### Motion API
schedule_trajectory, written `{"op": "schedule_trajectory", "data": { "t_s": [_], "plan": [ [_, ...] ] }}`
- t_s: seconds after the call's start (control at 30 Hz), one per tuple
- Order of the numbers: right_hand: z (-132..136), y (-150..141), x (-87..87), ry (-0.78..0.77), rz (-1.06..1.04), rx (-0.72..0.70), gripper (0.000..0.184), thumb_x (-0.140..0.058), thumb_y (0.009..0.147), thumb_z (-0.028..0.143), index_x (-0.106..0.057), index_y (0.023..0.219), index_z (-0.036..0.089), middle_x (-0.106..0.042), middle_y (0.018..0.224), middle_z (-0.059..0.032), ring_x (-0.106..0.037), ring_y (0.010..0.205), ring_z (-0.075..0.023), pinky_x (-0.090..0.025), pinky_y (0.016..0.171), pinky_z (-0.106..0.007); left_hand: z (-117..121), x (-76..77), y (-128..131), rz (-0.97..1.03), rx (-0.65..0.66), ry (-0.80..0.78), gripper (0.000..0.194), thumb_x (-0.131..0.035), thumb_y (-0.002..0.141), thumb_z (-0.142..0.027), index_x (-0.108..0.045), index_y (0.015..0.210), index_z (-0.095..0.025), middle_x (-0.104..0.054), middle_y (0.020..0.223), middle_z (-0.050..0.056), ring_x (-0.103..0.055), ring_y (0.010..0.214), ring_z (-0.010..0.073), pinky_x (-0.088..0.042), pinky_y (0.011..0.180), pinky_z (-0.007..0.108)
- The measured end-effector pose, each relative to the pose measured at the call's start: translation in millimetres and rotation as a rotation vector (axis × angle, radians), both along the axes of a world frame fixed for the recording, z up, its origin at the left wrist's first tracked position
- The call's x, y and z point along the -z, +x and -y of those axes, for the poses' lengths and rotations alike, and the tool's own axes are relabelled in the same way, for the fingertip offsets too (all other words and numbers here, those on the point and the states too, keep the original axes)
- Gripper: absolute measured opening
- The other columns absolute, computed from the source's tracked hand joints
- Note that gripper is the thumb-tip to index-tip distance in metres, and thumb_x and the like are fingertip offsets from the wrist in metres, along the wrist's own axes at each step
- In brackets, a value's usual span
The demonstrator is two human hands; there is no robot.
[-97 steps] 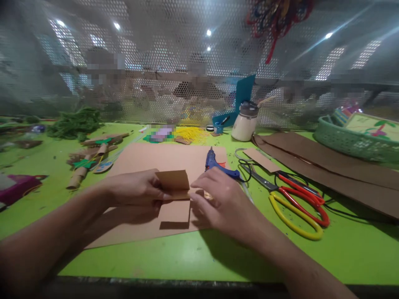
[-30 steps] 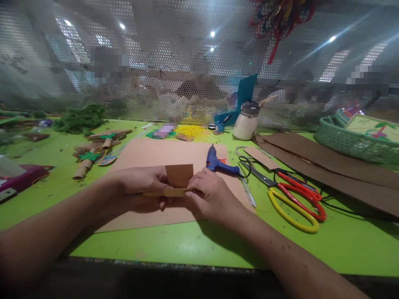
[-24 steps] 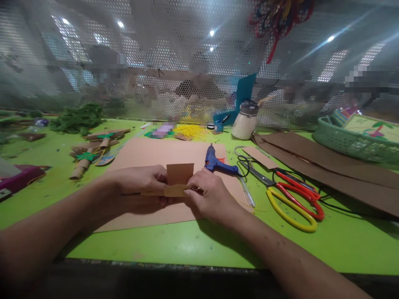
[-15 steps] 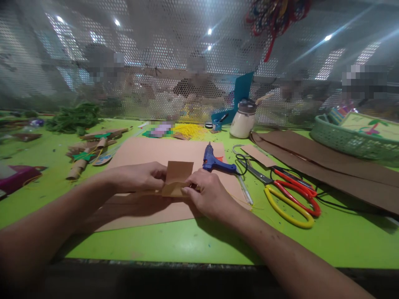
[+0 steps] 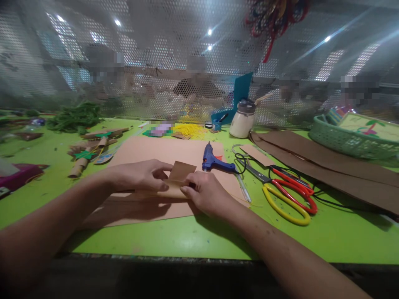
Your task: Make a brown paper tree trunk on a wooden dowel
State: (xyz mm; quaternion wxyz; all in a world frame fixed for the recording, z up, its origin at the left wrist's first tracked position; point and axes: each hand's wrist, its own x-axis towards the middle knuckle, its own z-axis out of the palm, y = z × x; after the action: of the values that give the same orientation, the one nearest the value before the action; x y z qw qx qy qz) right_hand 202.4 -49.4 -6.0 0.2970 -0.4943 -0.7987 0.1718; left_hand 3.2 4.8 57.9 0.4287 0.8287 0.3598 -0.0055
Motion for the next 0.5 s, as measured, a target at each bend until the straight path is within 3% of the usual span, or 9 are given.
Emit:
{"op": "schedule_trajectory", "data": {
  "t_s": [0.2, 0.3, 0.4, 0.5],
  "plan": [
    [-2, -3, 2.3, 0.002, 0.026, -0.025, 0.014, -0.06, 0.085, 0.016, -0.063, 0.072, 0.015, -0.06, 0.066, -0.001, -0.048, 0.058, -0.0112, -0.035, 0.056, -0.024, 12, 6.6, 8, -0.251, -0.118, 0.382, 0.051, -0.058, 0.071, -0.033, -0.057, 0.118, -0.016, -0.07, 0.095, 0.009, -0.061, 0.076, 0.0214, -0.038, 0.057, 0.025],
    [-3, -4, 5.2, 0.035, 0.067, -0.027, 0.016, -0.061, 0.084, 0.016, -0.062, 0.069, 0.016, -0.06, 0.067, -0.0018, -0.048, 0.06, -0.0121, -0.035, 0.057, -0.025, 8, 9.3, 7, -0.307, -0.116, 0.41, 0.065, -0.058, 0.072, -0.035, -0.047, 0.133, -0.017, -0.07, 0.097, 0.009, -0.062, 0.078, 0.0224, -0.038, 0.058, 0.026],
    [-2, -6, 7.2, 0.055, 0.089, -0.021, 0.011, -0.06, 0.085, 0.016, -0.066, 0.076, 0.015, -0.063, 0.073, -0.0048, -0.051, 0.064, -0.0142, -0.037, 0.06, -0.027, 3, 12.3, 3, -0.293, -0.123, 0.373, 0.084, -0.061, 0.073, -0.039, -0.028, 0.147, -0.019, -0.07, 0.097, 0.008, -0.062, 0.08, 0.0219, -0.039, 0.061, 0.025],
    [-2, -8, 7.7, 0.063, 0.107, -0.014, 0.011, -0.058, 0.088, 0.017, -0.068, 0.082, 0.014, -0.066, 0.078, -0.0072, -0.055, 0.07, -0.0163, -0.04, 0.065, -0.028, 6, 14.7, 0, -0.289, -0.17, 0.541, 0.092, -0.064, 0.072, -0.044, -0.022, 0.15, -0.021, -0.065, 0.108, 0.01, -0.062, 0.089, 0.0244, -0.042, 0.067, 0.028]
  ]
}}
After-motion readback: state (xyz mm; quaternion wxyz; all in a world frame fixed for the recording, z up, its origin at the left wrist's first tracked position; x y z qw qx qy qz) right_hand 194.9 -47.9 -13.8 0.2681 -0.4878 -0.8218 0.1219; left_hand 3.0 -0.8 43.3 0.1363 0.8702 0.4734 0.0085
